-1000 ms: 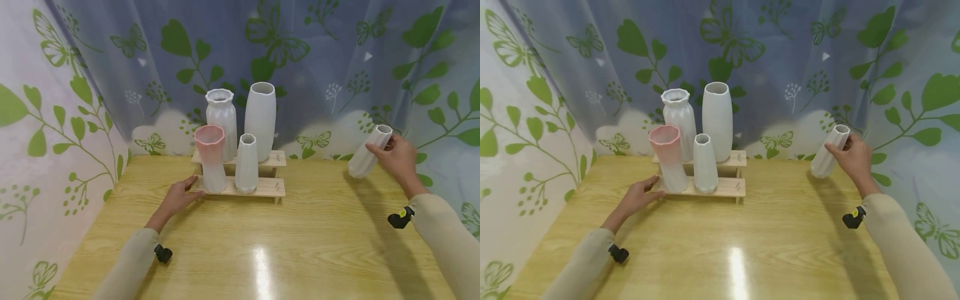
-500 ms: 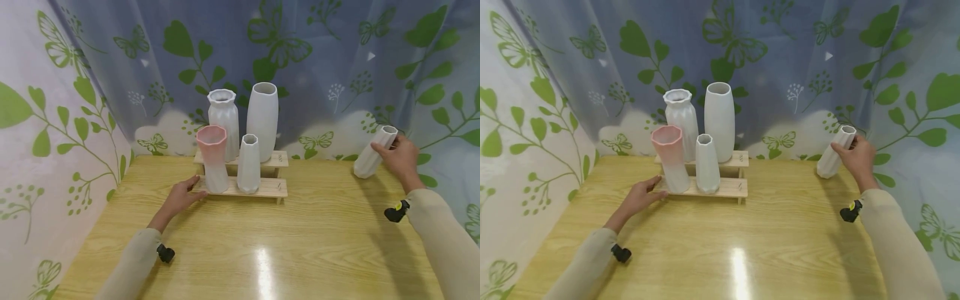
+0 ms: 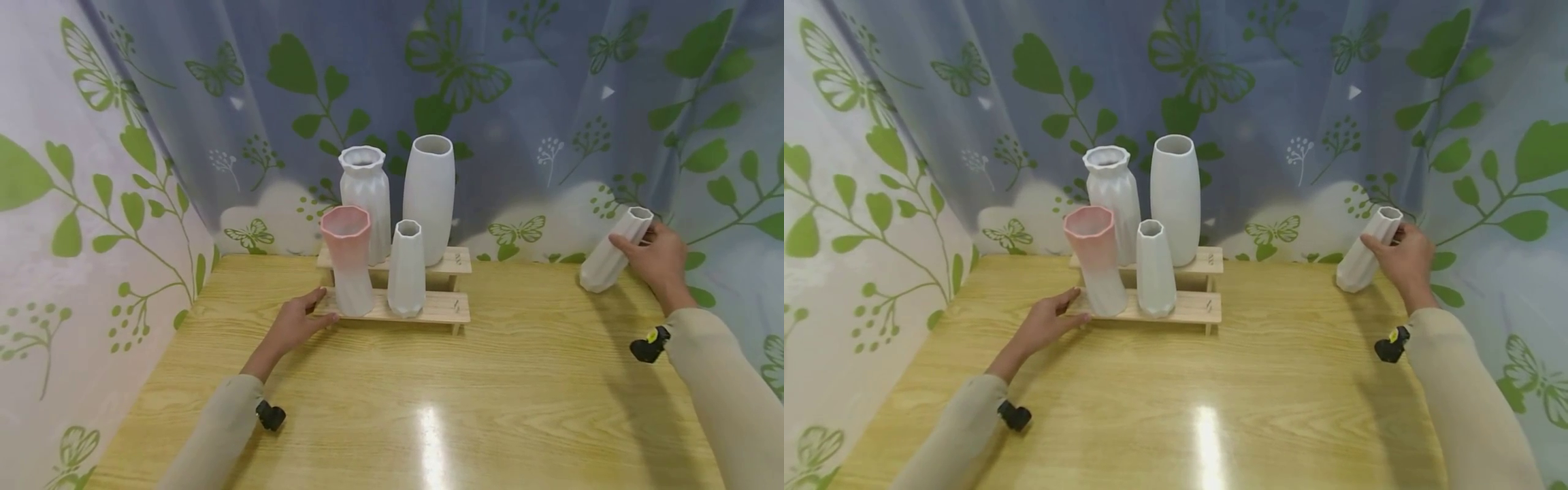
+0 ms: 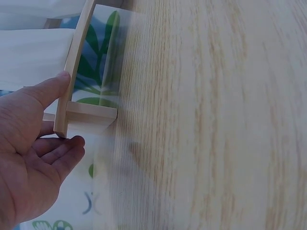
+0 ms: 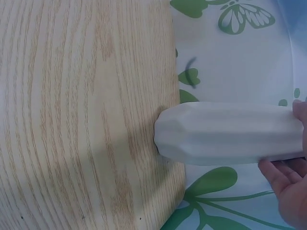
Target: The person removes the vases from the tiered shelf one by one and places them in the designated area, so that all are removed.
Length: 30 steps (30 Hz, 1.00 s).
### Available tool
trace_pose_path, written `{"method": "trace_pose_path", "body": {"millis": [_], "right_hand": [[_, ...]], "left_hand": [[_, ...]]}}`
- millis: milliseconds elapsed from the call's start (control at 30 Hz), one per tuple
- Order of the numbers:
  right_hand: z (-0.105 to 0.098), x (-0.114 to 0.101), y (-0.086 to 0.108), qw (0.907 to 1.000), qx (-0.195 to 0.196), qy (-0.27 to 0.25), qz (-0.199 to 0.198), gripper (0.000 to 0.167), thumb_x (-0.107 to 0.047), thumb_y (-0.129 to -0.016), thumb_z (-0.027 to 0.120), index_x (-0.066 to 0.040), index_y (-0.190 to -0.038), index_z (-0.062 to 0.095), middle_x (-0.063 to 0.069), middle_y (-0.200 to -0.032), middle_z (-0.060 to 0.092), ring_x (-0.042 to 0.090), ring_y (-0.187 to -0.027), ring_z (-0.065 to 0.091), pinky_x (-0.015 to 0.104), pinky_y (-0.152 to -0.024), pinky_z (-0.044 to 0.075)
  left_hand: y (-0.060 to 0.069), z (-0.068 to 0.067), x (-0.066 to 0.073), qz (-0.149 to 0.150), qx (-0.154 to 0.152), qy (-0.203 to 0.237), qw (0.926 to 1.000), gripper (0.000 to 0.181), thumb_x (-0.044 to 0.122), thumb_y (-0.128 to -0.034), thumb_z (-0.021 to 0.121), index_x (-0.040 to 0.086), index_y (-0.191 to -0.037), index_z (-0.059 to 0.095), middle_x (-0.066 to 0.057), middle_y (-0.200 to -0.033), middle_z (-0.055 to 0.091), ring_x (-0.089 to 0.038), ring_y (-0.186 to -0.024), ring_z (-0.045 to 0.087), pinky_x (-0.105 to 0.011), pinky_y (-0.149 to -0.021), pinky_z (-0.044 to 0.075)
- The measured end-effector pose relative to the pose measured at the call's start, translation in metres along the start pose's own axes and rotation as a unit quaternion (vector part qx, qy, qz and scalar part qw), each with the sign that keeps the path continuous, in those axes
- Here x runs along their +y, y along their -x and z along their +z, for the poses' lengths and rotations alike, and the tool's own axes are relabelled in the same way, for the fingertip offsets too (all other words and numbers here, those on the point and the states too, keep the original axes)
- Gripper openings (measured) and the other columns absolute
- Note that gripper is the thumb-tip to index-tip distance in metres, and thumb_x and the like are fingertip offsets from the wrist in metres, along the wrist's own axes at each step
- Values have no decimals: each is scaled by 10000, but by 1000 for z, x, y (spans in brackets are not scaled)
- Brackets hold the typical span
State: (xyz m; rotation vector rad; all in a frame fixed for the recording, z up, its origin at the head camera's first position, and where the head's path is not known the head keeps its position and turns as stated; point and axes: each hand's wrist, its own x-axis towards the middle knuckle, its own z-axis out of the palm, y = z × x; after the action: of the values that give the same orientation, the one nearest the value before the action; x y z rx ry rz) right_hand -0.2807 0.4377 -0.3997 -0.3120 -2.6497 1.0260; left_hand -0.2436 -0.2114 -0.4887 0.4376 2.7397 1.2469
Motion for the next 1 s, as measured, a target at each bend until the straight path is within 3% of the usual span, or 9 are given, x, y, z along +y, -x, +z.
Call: {"method": "trace_pose_path", "body": {"millis": [67,167,533,733,1000], "right_hand": [[0,0,0,9999,-76,-64,86,849,-542,-981,596,71,-1533,391,356,-1461,477,517,-1294,508,564,-943,511],[0,2,0,9997,-124,-148,173,870,-549,-982,589,63,-1554,354,358,-1489,444,531,-1318,481,629,-1013,459],[-2,5,7,9993,-233,-152,241,913,-582,-978,572,66,-1568,314,371,-1504,413,545,-1335,451,656,-1032,430],[-7,4,10,9991,-375,-50,207,915,-575,-987,569,59,-1582,281,371,-1508,407,547,-1341,433,662,-1136,304],[-12,-11,19,9984,-122,-83,551,1011,-616,-962,565,46,-1614,167,292,-1597,325,504,-1400,411,637,-1086,398]], "left_hand": [[1,0,0,-3,0,3,10000,813,419,-970,711,-7,-1568,362,-211,-1617,334,-425,-1388,473,-525,-1081,468],[1,1,0,-7,-3,18,10000,816,424,-969,711,-9,-1567,362,-209,-1617,332,-428,-1386,473,-530,-1080,468],[-1,1,2,82,5,27,10000,822,417,-972,709,-30,-1563,354,-220,-1601,351,-434,-1381,476,-538,-1079,466],[-1,2,3,81,-12,1,10000,827,420,-971,708,-35,-1562,350,-217,-1607,341,-430,-1382,475,-533,-1073,473],[1,2,1,78,38,111,9999,826,412,-971,711,-32,-1564,345,-223,-1609,336,-428,-1394,460,-535,-1077,469]]}}
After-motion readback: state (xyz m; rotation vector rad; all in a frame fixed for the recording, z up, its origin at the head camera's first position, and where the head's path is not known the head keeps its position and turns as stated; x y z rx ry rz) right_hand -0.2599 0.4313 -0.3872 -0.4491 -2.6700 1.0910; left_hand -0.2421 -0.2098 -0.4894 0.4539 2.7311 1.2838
